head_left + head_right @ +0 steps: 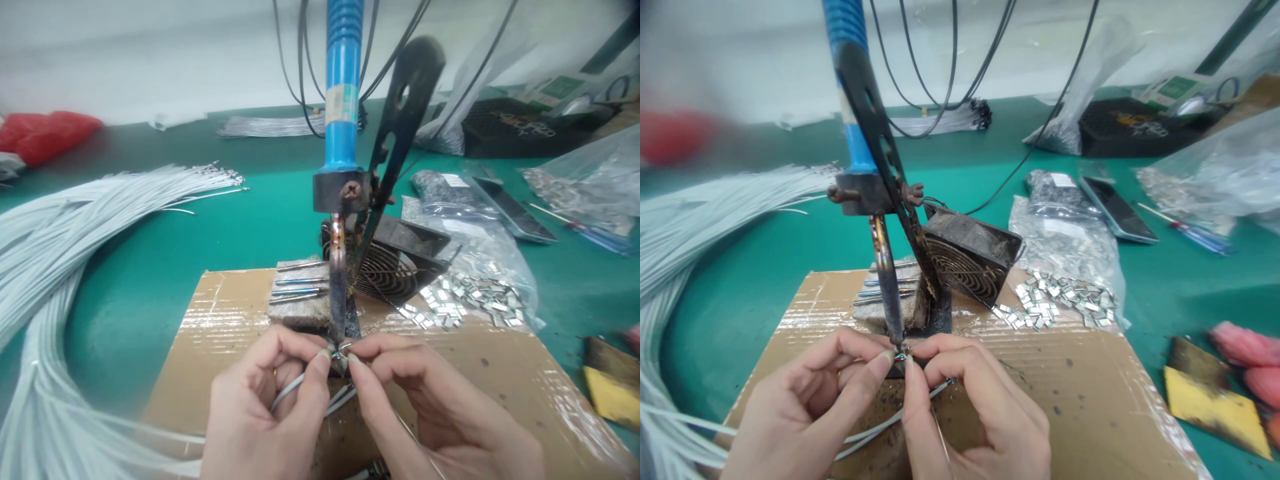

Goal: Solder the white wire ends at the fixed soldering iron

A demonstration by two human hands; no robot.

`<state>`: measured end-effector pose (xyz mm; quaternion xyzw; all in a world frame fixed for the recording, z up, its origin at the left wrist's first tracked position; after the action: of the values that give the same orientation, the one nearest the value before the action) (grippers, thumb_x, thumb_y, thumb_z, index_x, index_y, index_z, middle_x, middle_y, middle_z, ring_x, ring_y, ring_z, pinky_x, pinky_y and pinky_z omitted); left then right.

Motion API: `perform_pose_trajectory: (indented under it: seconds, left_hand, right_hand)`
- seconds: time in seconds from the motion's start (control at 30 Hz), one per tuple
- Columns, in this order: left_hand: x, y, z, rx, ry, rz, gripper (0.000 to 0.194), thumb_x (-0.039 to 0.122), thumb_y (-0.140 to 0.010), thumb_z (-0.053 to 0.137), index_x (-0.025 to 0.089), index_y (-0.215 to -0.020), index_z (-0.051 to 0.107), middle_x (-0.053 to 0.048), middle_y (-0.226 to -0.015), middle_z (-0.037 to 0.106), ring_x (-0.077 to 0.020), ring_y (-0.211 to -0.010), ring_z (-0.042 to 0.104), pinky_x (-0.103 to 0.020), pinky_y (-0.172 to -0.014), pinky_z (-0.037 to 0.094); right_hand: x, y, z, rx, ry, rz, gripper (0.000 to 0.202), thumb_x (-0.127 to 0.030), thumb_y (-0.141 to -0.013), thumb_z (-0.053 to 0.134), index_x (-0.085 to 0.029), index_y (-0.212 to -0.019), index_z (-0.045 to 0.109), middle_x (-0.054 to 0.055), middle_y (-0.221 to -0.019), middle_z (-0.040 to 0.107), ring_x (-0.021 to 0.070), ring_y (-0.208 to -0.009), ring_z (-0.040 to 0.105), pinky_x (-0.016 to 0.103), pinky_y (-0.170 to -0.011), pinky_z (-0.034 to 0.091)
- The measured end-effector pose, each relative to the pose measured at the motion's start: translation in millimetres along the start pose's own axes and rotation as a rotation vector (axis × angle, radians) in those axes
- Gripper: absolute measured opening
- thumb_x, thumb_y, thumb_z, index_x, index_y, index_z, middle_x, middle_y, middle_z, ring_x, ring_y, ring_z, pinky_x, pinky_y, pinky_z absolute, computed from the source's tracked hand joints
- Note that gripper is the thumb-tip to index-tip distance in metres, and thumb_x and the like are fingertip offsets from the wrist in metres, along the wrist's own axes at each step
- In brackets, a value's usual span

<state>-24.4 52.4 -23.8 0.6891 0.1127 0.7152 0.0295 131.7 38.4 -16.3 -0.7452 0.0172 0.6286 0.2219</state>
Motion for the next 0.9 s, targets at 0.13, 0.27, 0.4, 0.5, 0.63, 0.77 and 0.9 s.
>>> perform_pose_trajectory:
  seconds: [0.13,0.27,0.4,0.5,0.63,0.77,0.9]
  left_hand:
    - [-0.3,-1.5,1.5,0.004,0.010,-0.005,0.012,0.019,-0.090,0.075,0.022,-0.078,0.075,0.001,-0.079,0.079,-0.0097,-0.072,0.077,-0.008,-0.068,0.058]
    - [0.1,-2.0,2.1,0.001,0.022,0.011,0.011,0.019,-0.089,0.075,0.022,-0.078,0.075,0.002,-0.078,0.079,-0.0096,-0.071,0.077,-0.007,-0.067,0.058]
    - [-0.5,-0.6,-0.1,0.011,0.020,0.002,0.011,0.019,-0.089,0.076,0.022,-0.078,0.075,0.002,-0.079,0.079,-0.0098,-0.072,0.077,-0.007,-0.068,0.057]
    - [-0.2,1.6,-1.2,0.012,0.025,-0.007,0.012,0.020,-0.089,0.076,0.022,-0.077,0.074,0.002,-0.080,0.079,-0.0095,-0.072,0.077,-0.008,-0.069,0.058]
    - [0.9,2.0,-0.5,0.021,0.025,-0.003,0.011,0.019,-0.089,0.076,0.023,-0.078,0.075,0.001,-0.080,0.080,-0.0100,-0.072,0.077,-0.009,-0.069,0.058]
    - [1.0,-1.1,2.1,0.007,0.035,0.009,0.012,0.019,-0.088,0.076,0.022,-0.077,0.074,0.001,-0.079,0.080,-0.0102,-0.070,0.076,-0.009,-0.068,0.058]
    - [1.2,-2.4,2.0,0.004,0.034,0.002,0.012,0.019,-0.089,0.075,0.023,-0.078,0.075,0.001,-0.080,0.080,-0.0098,-0.071,0.076,-0.009,-0.069,0.058]
  right_hand:
    - [1.2,-1.2,-2.4,-0.084,0.049,-0.077,0.020,-0.010,-0.089,0.073,-0.027,-0.082,0.066,-0.006,-0.096,0.077,0.0083,-0.085,0.077,0.011,-0.083,0.058]
    - [3.2,-2.0,-4.9,-0.112,0.064,-0.110,0.020,-0.009,-0.090,0.074,-0.027,-0.085,0.066,-0.004,-0.096,0.077,0.0094,-0.086,0.078,0.013,-0.083,0.060]
    - [3.2,-3.4,-4.4,-0.113,0.075,-0.091,0.020,-0.010,-0.090,0.074,-0.027,-0.085,0.065,-0.005,-0.097,0.077,0.0088,-0.086,0.077,0.012,-0.083,0.060]
    - [0.9,-3.1,-3.3,-0.122,0.070,-0.099,0.019,-0.010,-0.090,0.074,-0.027,-0.085,0.066,-0.005,-0.096,0.077,0.0087,-0.085,0.077,0.012,-0.083,0.059]
    - [0.5,-0.8,-1.7,-0.060,0.030,-0.033,0.018,-0.012,-0.089,0.074,-0.027,-0.081,0.066,-0.006,-0.095,0.077,0.0090,-0.085,0.077,0.012,-0.083,0.058]
    - [0.8,0.4,-0.7,-0.021,0.023,-0.001,0.018,-0.014,-0.089,0.074,-0.027,-0.080,0.066,-0.007,-0.094,0.077,0.0086,-0.085,0.076,0.011,-0.083,0.057]
    - [1.3,-0.6,-2.4,-0.094,0.061,-0.073,0.019,-0.012,-0.089,0.074,-0.028,-0.084,0.066,-0.007,-0.096,0.077,0.0084,-0.083,0.077,0.012,-0.081,0.059]
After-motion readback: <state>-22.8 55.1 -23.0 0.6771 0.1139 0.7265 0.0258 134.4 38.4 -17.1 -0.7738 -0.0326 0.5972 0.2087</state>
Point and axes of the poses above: each hand's wrist, its own y-axis away from the middle knuckle, its own z-axis out of the palm, x = y × z, the point moved 5 cm from there along -y, towards the middle knuckle
